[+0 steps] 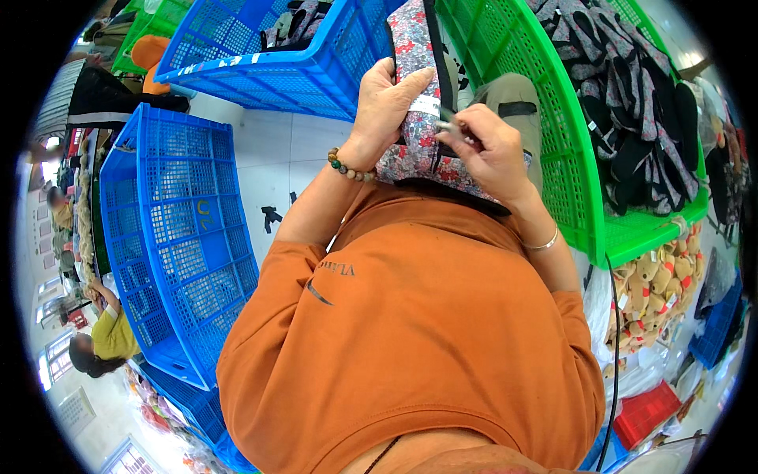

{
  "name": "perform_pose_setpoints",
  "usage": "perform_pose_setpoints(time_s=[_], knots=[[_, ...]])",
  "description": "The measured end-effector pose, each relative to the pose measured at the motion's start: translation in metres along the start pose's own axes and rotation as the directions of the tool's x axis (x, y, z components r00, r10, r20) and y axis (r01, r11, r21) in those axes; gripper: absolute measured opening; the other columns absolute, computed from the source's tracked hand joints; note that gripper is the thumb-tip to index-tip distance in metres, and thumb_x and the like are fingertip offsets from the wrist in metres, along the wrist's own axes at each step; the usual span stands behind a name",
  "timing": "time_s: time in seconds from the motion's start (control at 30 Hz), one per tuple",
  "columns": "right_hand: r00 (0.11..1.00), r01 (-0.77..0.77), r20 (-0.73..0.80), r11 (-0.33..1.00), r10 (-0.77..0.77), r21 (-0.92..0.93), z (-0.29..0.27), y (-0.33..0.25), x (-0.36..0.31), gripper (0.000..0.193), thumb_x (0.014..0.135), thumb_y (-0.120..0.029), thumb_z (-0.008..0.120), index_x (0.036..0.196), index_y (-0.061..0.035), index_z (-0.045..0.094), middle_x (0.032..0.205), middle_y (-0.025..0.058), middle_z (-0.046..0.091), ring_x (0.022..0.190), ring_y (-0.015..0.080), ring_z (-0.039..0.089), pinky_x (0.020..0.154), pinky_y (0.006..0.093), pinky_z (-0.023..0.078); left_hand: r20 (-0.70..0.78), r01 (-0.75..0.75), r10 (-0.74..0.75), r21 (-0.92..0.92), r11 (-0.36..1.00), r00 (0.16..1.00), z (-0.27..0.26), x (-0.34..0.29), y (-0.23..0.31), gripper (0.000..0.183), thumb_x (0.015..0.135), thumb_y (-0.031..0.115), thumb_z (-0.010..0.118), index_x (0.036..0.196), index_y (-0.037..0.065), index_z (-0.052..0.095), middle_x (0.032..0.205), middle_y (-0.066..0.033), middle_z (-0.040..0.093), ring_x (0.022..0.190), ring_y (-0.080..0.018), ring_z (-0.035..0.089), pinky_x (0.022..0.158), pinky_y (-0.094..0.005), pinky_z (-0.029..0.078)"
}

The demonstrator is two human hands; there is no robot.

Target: The person sits on the floor and uses a small knife to trim excess fabric and thread from the edges of a floral-patterned slipper. They repeatedly rotate the slipper to access different sides, carefully cutting along the perimeter of the sole.

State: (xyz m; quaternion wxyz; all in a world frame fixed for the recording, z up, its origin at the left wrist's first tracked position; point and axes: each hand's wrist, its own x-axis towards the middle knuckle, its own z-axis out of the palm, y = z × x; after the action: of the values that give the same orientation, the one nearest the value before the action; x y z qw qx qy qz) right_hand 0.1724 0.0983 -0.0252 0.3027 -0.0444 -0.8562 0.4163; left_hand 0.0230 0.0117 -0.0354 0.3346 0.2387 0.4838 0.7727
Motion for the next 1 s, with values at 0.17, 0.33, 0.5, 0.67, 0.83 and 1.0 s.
perform_pose_setpoints(time_s=[0.17,0.33,0.5,0.67,0.83,1.0], knots=[[0.925,-0.24,-0.267,0.96,0.272,0.145,-0.006,0.015,-0.01,0.014,0.078,-0.006,0.069,0.081,0.0001,0.056,0.066,0.0082,0.055,0.056,0.0142,0.05,0.052,0.0246,0.041,-0.003,0.035,-0.035,-0.045,0.998,0.999,-0.01,0.001,0.007,0.017,0.087,0.008,0.06,0.099,-0.002,0.055,0.091,-0.0108,0.065,0.074,-0.0128,0.065,0.064,-0.0266,0.055],[0.992,-0.121,-0.057,0.983,0.114,-0.136,-0.015,0.008,-0.026,0.031,0.081,-0.03,0.068,0.079,-0.001,0.057,0.069,0.0097,0.053,0.055,0.0218,0.053,0.05,0.0297,0.042,-0.01,0.042,-0.043,-0.093,0.995,0.999,-0.014,0.004,0.007,0.018,0.087,0.01,0.06,0.1,-0.002,0.055,0.092,-0.0118,0.065,0.074,-0.0143,0.065,0.063,-0.0273,0.055],[0.999,-0.037,-0.007,0.968,0.037,-0.248,-0.007,0.017,-0.03,0.033,0.077,-0.035,0.07,0.077,-0.0039,0.058,0.068,0.0084,0.054,0.054,0.023,0.055,0.048,0.0314,0.043,-0.04,0.087,-0.093,-0.137,0.987,0.995,-0.011,0.006,0.009,0.018,0.087,0.01,0.06,0.1,-0.002,0.055,0.091,-0.011,0.065,0.073,-0.0139,0.065,0.062,-0.0271,0.055],[0.998,0.045,-0.018,0.962,-0.052,-0.27,-0.003,0.009,-0.018,0.033,0.075,-0.035,0.071,0.076,-0.005,0.058,0.068,0.0068,0.055,0.053,0.0223,0.055,0.047,0.0318,0.042,-0.05,0.038,-0.042,-0.089,0.995,0.998,-0.008,0.004,0.008,0.017,0.087,0.009,0.061,0.099,-0.002,0.054,0.089,-0.01,0.065,0.071,-0.0127,0.064,0.061,-0.026,0.054],[0.996,0.054,-0.049,0.953,-0.072,-0.297,-0.002,0.005,-0.012,0.032,0.077,-0.033,0.07,0.072,-0.0048,0.057,0.066,0.0083,0.055,0.053,0.0255,0.054,0.046,0.0329,0.041,-0.026,0.013,-0.015,-0.062,0.998,1.0,-0.003,0.004,0.005,0.018,0.086,0.008,0.061,0.099,-0.002,0.054,0.09,-0.0103,0.065,0.072,-0.0128,0.064,0.062,-0.0258,0.054],[0.977,-0.159,-0.186,0.936,0.104,-0.313,-0.006,0.008,-0.013,0.034,0.081,-0.032,0.065,0.067,-0.0031,0.055,0.064,0.0117,0.053,0.054,0.0306,0.052,0.047,0.0358,0.039,-0.023,0.037,-0.039,-0.056,0.998,0.999,-0.003,0.002,0.006,0.018,0.086,0.007,0.061,0.1,-0.002,0.054,0.091,-0.0112,0.065,0.073,-0.0134,0.065,0.062,-0.0261,0.054]])
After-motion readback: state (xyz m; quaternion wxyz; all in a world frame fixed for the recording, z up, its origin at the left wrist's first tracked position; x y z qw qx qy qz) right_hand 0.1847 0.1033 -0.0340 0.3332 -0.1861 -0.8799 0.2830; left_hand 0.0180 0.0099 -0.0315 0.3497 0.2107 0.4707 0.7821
